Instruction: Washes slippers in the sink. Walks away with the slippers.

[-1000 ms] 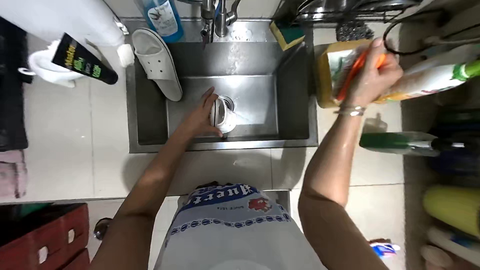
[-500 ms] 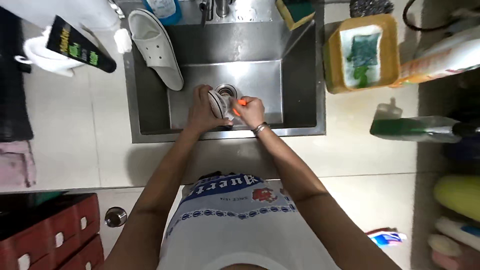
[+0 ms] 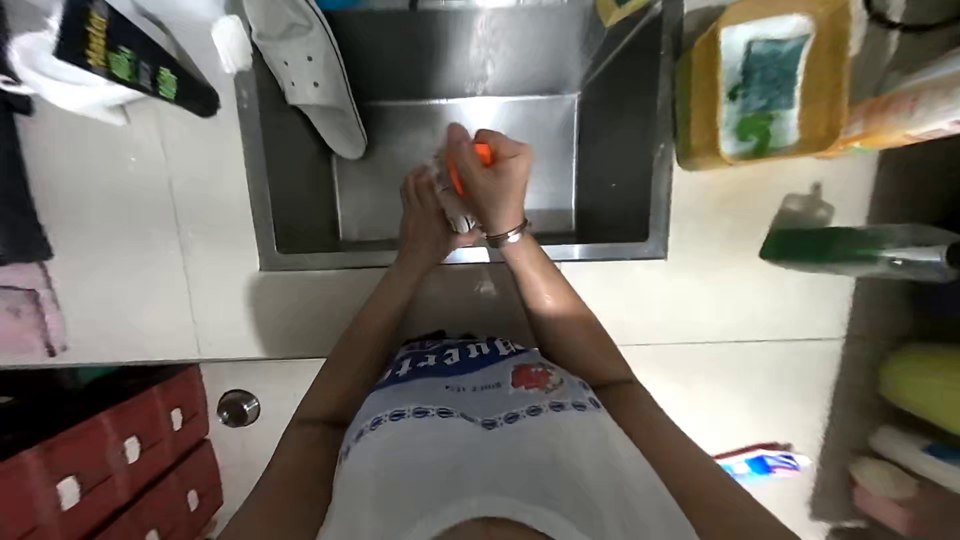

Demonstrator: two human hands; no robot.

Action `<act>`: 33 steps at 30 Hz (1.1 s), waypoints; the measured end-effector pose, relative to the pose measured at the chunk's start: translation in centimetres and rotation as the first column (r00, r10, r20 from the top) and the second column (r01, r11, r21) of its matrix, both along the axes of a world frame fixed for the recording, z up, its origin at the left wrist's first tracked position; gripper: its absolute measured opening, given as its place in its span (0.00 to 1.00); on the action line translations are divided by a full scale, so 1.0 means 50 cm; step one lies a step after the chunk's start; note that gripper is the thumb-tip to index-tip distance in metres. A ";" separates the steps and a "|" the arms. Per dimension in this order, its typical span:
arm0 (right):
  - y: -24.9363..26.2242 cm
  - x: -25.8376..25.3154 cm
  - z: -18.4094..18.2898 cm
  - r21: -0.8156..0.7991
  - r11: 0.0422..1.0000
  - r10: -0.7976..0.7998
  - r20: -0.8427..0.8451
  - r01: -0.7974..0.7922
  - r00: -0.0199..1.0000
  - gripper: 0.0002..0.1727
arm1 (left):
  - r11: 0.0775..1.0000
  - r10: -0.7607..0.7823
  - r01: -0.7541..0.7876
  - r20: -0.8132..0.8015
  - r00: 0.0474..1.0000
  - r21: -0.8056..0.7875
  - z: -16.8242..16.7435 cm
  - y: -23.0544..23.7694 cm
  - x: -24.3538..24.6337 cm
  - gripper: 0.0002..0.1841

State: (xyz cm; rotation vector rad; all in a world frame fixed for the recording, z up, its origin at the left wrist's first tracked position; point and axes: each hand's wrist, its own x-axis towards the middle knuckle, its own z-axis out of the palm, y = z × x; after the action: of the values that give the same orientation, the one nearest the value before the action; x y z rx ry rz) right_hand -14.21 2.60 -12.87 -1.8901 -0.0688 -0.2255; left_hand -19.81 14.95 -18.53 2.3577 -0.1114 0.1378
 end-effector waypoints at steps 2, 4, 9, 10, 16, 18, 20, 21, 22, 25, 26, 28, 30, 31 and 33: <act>-0.013 -0.011 -0.029 -0.008 0.997 0.072 -0.023 -0.072 0.997 0.23 | 1.000 -0.024 0.024 0.004 1.000 0.015 -0.007 0.007 0.012 0.62; -0.042 0.025 -0.027 -0.164 0.976 0.113 -0.175 -0.142 0.978 0.26 | 1.000 -0.030 0.029 0.046 0.999 0.002 -0.009 0.006 0.038 0.61; -0.026 0.043 0.055 -0.238 0.971 -0.042 -0.179 -0.002 0.983 0.31 | 0.996 0.085 -0.085 0.015 0.996 0.022 0.015 -0.038 0.042 0.58; -0.023 0.009 0.047 -0.303 0.952 -0.021 -0.179 -0.035 0.984 0.29 | 0.993 0.110 -0.108 -0.024 0.994 0.053 0.015 -0.044 0.024 0.54; -0.138 0.016 -0.070 -0.462 0.857 -0.037 -0.497 -0.228 0.867 0.34 | 0.968 0.233 -0.210 -0.179 0.956 0.137 0.036 -0.003 0.038 0.63; -0.134 0.057 -0.024 -0.324 0.940 -0.026 -0.369 -0.102 0.929 0.31 | 0.996 0.055 -0.043 -0.168 0.984 0.073 0.034 0.020 0.046 0.51; -0.111 0.044 0.036 -0.232 0.966 0.059 -0.218 -0.111 0.974 0.27 | 0.991 -0.133 0.132 -0.178 0.975 -0.016 0.031 0.022 0.018 0.35; -0.092 0.054 0.064 -0.271 0.943 0.159 -0.133 -0.190 0.978 0.25 | 0.988 -0.143 0.132 -0.139 0.980 -0.085 0.025 0.010 0.022 0.31; -0.073 0.050 0.082 -0.366 0.886 0.286 -0.057 -0.286 0.957 0.24 | 0.982 -0.095 0.074 -0.120 0.988 -0.173 0.022 -0.009 0.014 0.30; -0.092 0.049 0.046 -0.631 0.653 0.540 0.000 -0.419 0.842 0.23 | 0.894 0.106 -0.141 -0.105 0.989 -0.426 0.002 -0.060 -0.012 0.26; -0.134 0.063 0.020 -0.664 0.636 0.501 -0.033 -0.393 0.865 0.24 | 0.876 0.098 -0.107 -0.044 0.994 -0.470 -0.023 -0.067 -0.018 0.24; -0.217 0.107 -0.020 -0.753 0.591 0.357 -0.078 -0.290 0.931 0.30 | 0.868 0.090 -0.079 -0.001 0.996 -0.491 -0.045 -0.087 -0.019 0.18; -0.220 0.103 -0.006 -0.737 0.656 0.272 0.027 -0.165 0.962 0.31 | 0.850 0.112 -0.104 -0.015 0.994 -0.516 -0.045 -0.103 -0.009 0.17; -0.190 0.097 0.020 -0.692 0.715 0.284 0.159 -0.099 0.945 0.29 | 0.837 0.136 -0.120 -0.009 0.991 -0.534 -0.044 -0.112 0.005 0.17; -0.120 0.039 0.058 -0.646 0.748 0.409 0.271 -0.150 0.871 0.24 | 0.775 0.198 -0.157 0.000 0.980 -0.613 -0.030 -0.134 0.002 0.18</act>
State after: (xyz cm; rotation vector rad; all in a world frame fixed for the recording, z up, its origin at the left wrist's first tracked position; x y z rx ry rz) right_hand -12.25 -3.42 -9.98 -2.4129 -0.8012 -0.4119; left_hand -19.71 8.25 -20.01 1.7035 0.1162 0.2957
